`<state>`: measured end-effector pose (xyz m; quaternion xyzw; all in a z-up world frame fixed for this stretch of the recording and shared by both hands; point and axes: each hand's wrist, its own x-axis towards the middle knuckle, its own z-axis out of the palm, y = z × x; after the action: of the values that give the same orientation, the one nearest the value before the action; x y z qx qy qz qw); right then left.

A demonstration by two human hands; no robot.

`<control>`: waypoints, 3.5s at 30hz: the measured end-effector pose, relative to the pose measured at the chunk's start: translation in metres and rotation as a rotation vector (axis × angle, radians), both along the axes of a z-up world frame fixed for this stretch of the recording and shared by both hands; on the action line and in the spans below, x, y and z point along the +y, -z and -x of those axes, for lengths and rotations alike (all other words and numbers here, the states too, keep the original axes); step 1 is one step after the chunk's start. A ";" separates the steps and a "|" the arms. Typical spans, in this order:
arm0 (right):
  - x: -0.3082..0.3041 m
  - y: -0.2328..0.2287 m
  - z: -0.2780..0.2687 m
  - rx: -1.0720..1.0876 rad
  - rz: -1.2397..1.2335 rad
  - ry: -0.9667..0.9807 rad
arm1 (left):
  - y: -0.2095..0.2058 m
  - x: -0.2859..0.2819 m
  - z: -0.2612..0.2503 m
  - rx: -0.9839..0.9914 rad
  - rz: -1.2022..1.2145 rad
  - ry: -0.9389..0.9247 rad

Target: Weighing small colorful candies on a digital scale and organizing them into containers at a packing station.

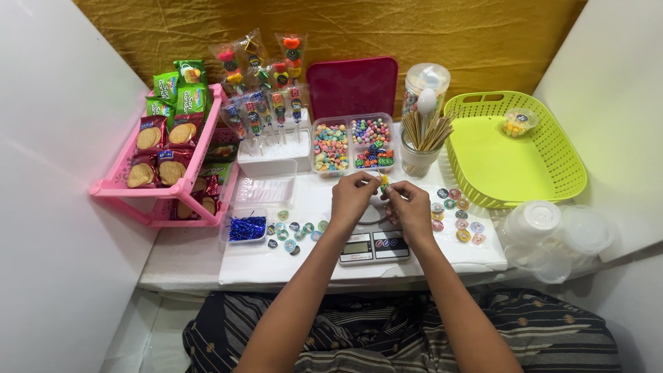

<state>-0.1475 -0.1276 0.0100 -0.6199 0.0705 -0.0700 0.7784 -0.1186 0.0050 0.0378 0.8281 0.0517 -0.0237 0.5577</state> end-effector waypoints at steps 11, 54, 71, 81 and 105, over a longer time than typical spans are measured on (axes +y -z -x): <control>0.003 0.012 -0.001 0.000 -0.002 0.034 | 0.013 0.002 0.003 -0.079 0.121 -0.015; -0.008 0.014 -0.009 0.099 0.041 -0.064 | 0.020 0.010 -0.096 -0.432 -0.752 0.039; -0.011 0.019 -0.012 0.090 0.010 -0.082 | 0.040 -0.037 -0.143 -0.162 -1.141 0.000; -0.014 0.027 -0.015 0.083 0.004 -0.104 | 0.019 -0.040 -0.134 -0.025 -0.991 -0.044; -0.016 -0.007 0.004 0.140 0.021 -0.338 | 0.004 0.030 0.015 -0.122 0.226 0.088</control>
<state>-0.1514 -0.1435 0.0171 -0.6342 0.0186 0.1042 0.7659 -0.1336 0.0346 0.0340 0.7614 -0.0217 -0.0033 0.6480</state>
